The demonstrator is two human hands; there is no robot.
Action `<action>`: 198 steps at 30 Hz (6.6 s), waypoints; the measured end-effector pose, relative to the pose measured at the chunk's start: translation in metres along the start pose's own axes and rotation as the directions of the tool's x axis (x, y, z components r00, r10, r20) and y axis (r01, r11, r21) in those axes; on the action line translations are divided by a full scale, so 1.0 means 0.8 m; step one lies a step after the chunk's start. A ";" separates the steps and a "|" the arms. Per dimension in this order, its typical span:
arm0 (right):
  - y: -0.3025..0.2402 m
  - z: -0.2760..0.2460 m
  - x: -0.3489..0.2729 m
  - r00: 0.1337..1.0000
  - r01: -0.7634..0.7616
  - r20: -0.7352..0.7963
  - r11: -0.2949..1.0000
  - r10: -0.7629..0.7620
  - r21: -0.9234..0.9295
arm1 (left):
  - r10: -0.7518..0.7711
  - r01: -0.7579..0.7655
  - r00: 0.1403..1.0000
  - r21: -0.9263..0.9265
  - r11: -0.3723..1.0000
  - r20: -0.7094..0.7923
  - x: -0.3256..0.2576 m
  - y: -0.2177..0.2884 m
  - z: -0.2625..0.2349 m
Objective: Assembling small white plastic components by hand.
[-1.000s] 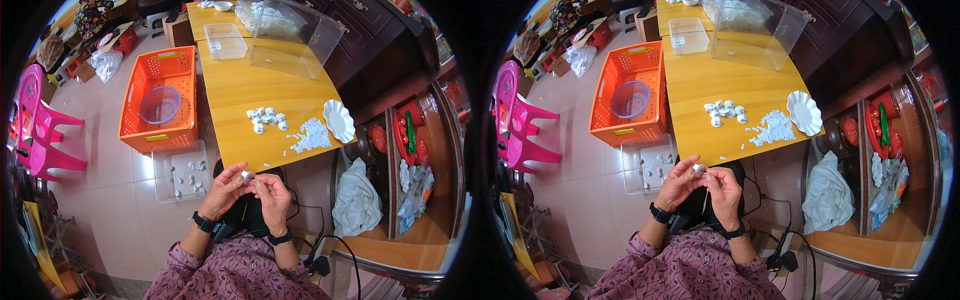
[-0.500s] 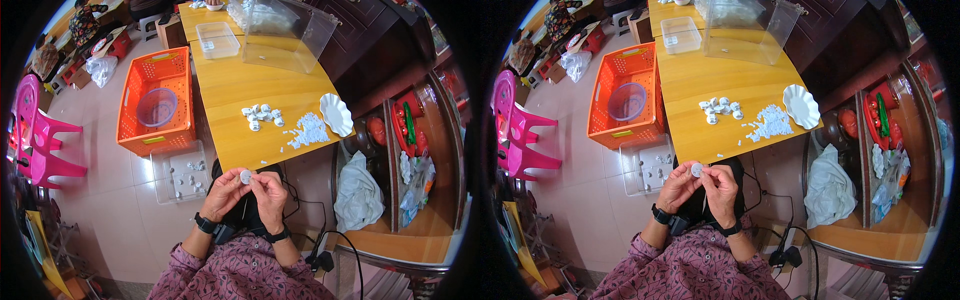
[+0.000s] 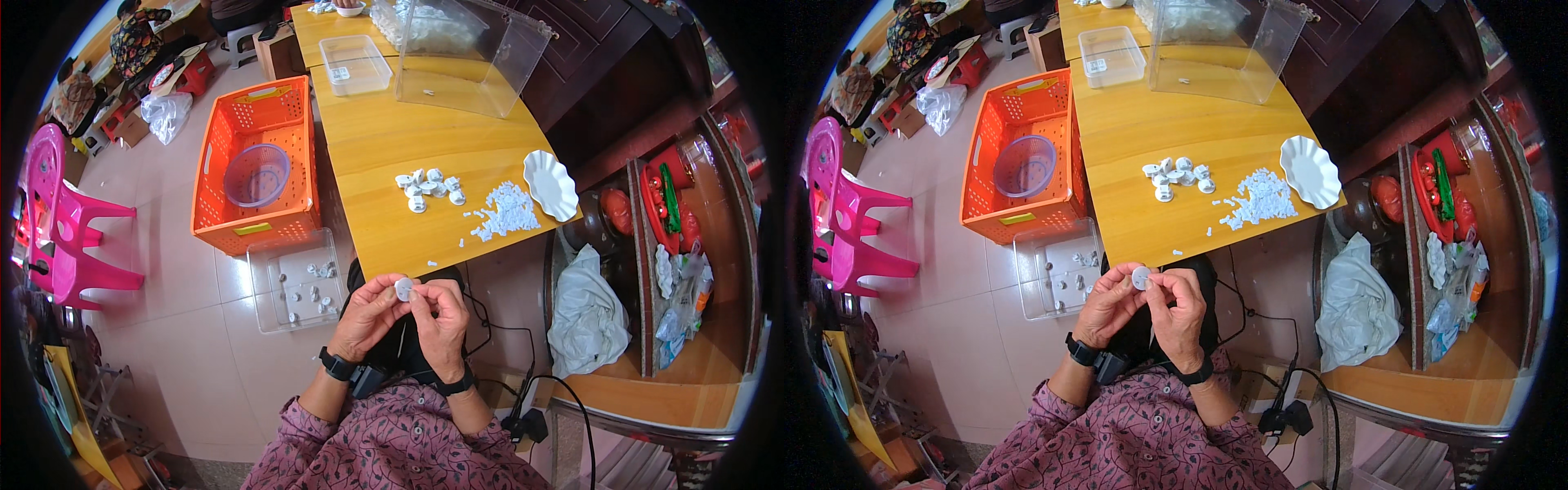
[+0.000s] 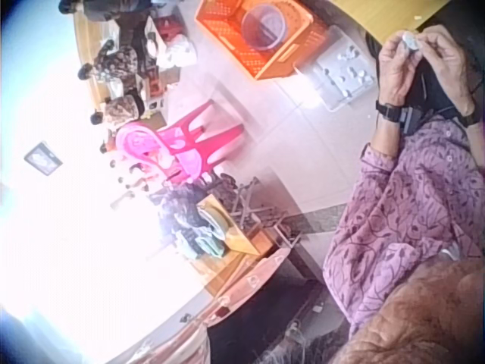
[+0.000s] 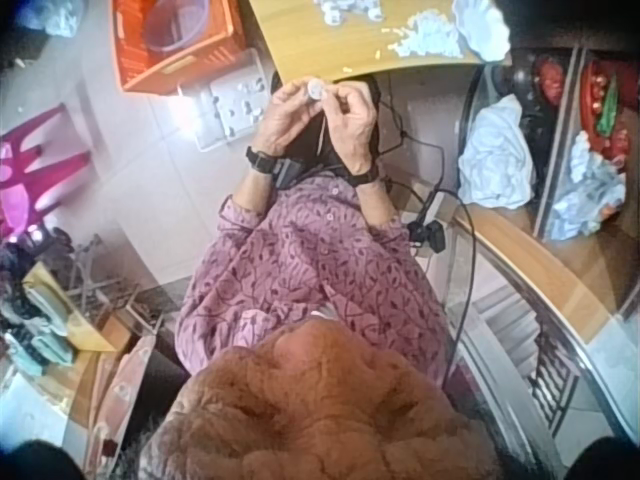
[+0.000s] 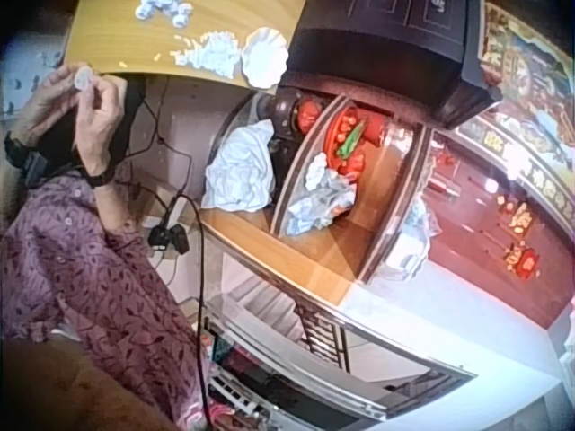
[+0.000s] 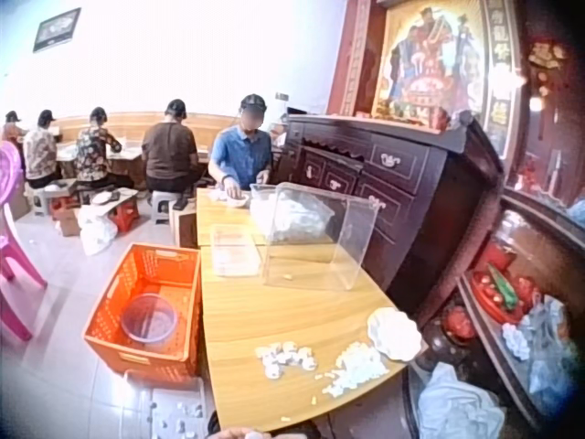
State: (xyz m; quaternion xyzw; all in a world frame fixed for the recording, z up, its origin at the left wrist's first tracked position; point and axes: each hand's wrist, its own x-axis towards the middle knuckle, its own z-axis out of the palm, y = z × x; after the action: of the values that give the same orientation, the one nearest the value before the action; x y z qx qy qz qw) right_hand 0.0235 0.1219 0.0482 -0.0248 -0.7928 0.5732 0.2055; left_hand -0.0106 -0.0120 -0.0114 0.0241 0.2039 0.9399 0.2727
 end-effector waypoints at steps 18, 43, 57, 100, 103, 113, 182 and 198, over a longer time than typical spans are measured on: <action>-0.008 0.001 0.001 0.998 0.062 0.025 0.990 -0.059 -0.125 | 0.009 -0.007 0.999 0.038 0.999 -0.043 -0.002 0.001 0.003; -0.014 0.003 0.001 0.998 0.061 0.036 0.991 -0.057 -0.121 | 0.012 -0.010 1.000 -0.124 0.992 0.021 -0.001 0.002 -0.002; -0.020 0.002 0.004 0.996 0.078 0.048 0.986 -0.072 -0.147 | 0.015 -0.014 1.000 -0.055 0.998 0.009 -0.001 0.002 0.003; -0.006 0.002 0.003 0.979 0.147 0.167 0.970 -0.115 -0.192 | 0.062 -0.046 0.996 0.233 0.971 -0.066 -0.011 0.011 0.001; -0.004 0.003 0.002 0.974 0.172 0.183 0.957 -0.131 -0.231 | 0.053 -0.033 0.996 0.270 0.962 -0.067 -0.011 0.010 -0.001; -0.004 -0.001 0.005 0.985 0.069 0.163 0.993 -0.052 -0.097 | 0.041 -0.027 0.997 0.192 0.981 -0.067 -0.011 0.012 0.000; 0.037 -0.029 0.014 0.906 -0.421 0.198 0.845 0.374 0.330 | 0.318 -0.027 0.936 0.871 0.491 -0.150 0.060 0.021 0.035; 0.060 -0.048 0.014 0.914 -0.405 0.160 0.840 0.373 0.361 | 0.375 -0.162 0.834 0.829 -0.534 0.405 0.170 0.014 0.045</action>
State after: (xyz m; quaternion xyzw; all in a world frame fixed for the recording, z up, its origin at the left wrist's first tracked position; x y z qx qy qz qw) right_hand 0.0172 0.1760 0.0170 -0.1203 -0.6502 0.7483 0.0525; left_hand -0.1264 0.0641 0.0167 0.2349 0.8881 0.3584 -0.1664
